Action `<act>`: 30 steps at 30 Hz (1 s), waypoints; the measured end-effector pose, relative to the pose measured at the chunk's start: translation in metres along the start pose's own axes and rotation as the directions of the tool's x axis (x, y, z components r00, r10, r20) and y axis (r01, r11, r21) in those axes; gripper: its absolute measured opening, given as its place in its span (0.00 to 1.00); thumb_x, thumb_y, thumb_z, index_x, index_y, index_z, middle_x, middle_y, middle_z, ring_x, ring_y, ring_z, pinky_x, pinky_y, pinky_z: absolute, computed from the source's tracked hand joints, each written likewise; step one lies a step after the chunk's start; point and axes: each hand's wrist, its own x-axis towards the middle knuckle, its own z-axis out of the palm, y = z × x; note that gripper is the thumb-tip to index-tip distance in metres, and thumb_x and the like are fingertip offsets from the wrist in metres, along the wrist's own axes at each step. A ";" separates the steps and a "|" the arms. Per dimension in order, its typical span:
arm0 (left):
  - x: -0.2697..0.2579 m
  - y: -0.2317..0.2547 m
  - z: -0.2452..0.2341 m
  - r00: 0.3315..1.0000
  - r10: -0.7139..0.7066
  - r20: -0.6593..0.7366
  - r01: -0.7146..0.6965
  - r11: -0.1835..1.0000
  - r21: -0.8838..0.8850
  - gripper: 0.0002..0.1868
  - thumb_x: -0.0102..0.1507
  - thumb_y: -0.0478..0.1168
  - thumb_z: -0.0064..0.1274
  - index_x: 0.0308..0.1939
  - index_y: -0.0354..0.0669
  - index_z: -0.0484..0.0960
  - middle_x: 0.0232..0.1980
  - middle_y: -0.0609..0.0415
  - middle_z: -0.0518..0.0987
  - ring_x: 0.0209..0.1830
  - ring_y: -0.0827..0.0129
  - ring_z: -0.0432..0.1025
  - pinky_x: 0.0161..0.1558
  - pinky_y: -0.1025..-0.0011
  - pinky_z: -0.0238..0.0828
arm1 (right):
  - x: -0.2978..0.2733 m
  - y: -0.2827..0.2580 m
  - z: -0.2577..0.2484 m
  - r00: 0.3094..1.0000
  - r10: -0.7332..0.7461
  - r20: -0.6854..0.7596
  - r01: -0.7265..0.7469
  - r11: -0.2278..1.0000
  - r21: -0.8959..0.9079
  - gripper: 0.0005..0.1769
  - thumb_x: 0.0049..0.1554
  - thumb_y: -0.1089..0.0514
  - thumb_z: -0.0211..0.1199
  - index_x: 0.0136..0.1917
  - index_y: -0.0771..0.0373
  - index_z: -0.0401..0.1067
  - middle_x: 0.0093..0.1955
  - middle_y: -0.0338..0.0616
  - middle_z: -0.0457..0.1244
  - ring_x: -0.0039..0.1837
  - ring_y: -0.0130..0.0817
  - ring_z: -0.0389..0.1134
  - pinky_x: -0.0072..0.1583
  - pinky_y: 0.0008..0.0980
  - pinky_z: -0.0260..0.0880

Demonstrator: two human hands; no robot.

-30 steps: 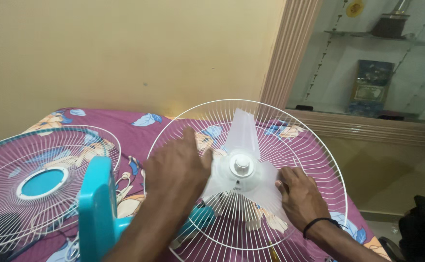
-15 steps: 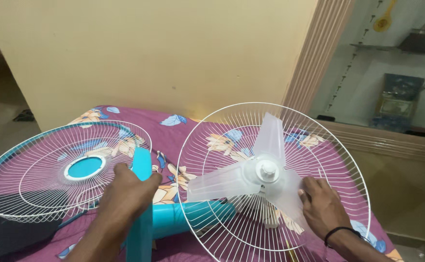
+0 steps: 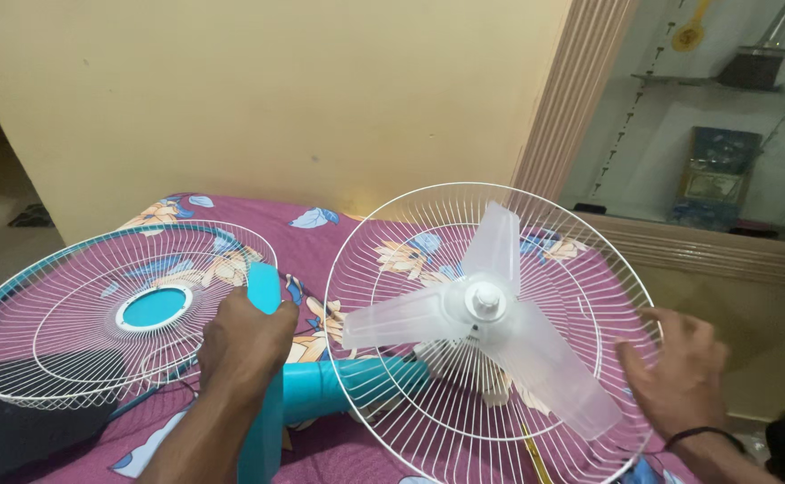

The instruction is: The person assembles a small table fan by attaching the fan blades to the motor hub, securing them with a plastic cap, and then attaching the front wire cage. The person handles the fan blades, motor hub, plastic cap, and wire cage.

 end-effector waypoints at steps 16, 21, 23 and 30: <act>-0.007 -0.015 0.006 0.999 0.021 -0.047 -0.017 0.996 0.085 0.19 0.56 0.52 0.61 0.46 0.47 0.85 0.46 0.43 0.85 0.51 0.43 0.78 0.55 0.48 0.72 | -0.062 0.031 0.065 0.540 0.325 0.776 -0.826 0.026 0.563 0.27 0.64 0.53 0.49 0.72 0.70 0.59 0.61 0.63 0.63 0.60 0.61 0.70 0.53 0.60 0.77; -0.016 -0.008 0.007 0.997 0.004 -0.078 -0.005 1.000 -0.015 0.20 0.56 0.53 0.61 0.46 0.47 0.85 0.46 0.42 0.86 0.50 0.42 0.79 0.53 0.47 0.73 | -0.063 0.042 0.064 0.890 0.278 0.360 -0.436 0.750 0.498 0.17 0.61 0.64 0.60 0.63 0.69 0.72 0.56 0.61 0.68 0.55 0.51 0.71 0.54 0.41 0.69; -0.019 -0.002 0.008 0.987 0.082 -0.140 -0.085 0.996 -0.014 0.20 0.57 0.54 0.61 0.47 0.49 0.85 0.47 0.41 0.85 0.49 0.40 0.78 0.52 0.46 0.72 | -0.059 0.030 0.067 0.758 0.428 0.491 -0.623 0.256 0.739 0.18 0.61 0.69 0.53 0.63 0.66 0.70 0.55 0.61 0.67 0.52 0.50 0.71 0.44 0.39 0.74; -0.003 0.018 0.013 0.979 0.131 -0.157 -0.142 0.988 -0.061 0.20 0.54 0.53 0.64 0.44 0.48 0.86 0.44 0.42 0.84 0.46 0.42 0.78 0.49 0.48 0.73 | -0.056 -0.006 0.037 0.730 0.482 0.485 -0.623 0.176 0.763 0.22 0.60 0.72 0.52 0.64 0.58 0.73 0.53 0.58 0.71 0.31 0.39 0.55 0.27 0.39 0.49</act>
